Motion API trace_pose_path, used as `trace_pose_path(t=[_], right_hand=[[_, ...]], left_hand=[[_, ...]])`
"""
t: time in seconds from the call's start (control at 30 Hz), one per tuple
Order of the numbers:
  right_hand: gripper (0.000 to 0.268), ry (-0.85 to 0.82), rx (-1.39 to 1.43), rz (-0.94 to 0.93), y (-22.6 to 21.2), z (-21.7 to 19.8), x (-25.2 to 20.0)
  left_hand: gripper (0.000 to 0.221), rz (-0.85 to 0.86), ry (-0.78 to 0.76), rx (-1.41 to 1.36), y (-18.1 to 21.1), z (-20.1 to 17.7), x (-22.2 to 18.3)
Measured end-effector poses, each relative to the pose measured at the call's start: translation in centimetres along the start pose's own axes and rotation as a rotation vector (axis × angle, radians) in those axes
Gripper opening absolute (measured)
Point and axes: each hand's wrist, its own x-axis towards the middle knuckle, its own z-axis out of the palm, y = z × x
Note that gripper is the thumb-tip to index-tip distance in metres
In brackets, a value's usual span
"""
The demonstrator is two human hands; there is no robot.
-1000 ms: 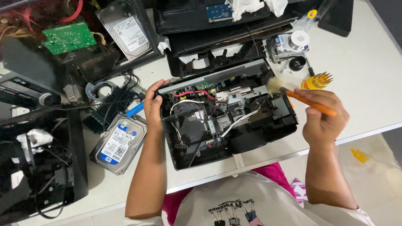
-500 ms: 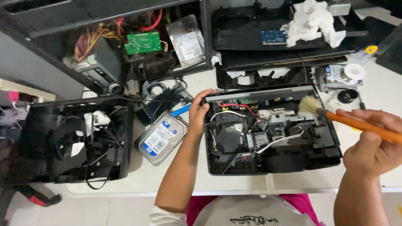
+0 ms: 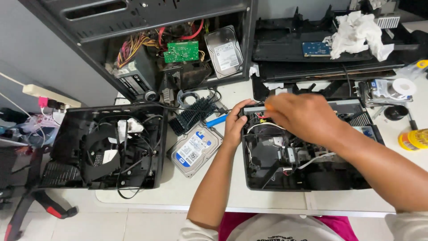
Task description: Cleaning the internal components and fan of a disassembled projector using a brush
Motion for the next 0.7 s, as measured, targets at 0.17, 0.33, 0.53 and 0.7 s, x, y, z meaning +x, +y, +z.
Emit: trace_pose_path(t=[0.17, 0.33, 0.53, 0.7], right_hand=[[0.012, 0.196, 0.328, 0.004, -1.5, -0.5, 1.6], [0.012, 0.093, 0.083, 0.013, 1.6, 3.5, 0.1], [0.012, 0.171, 0.414, 0.073, 0.6, 2.1, -0.7], [0.014, 0.086, 0.312, 0.013, 0.7, -0.7, -1.5]], left_hand=[[0.057, 0.010, -0.011, 0.011, -2.0, -1.5, 0.2], [0.061, -0.005, -0.024, 0.010, 0.2, -0.2, 0.2], [0.060, -0.013, -0.022, 0.050, -1.2, -1.1, 0.2], [0.061, -0.020, -0.010, 0.016, 0.5, -0.2, 0.1]])
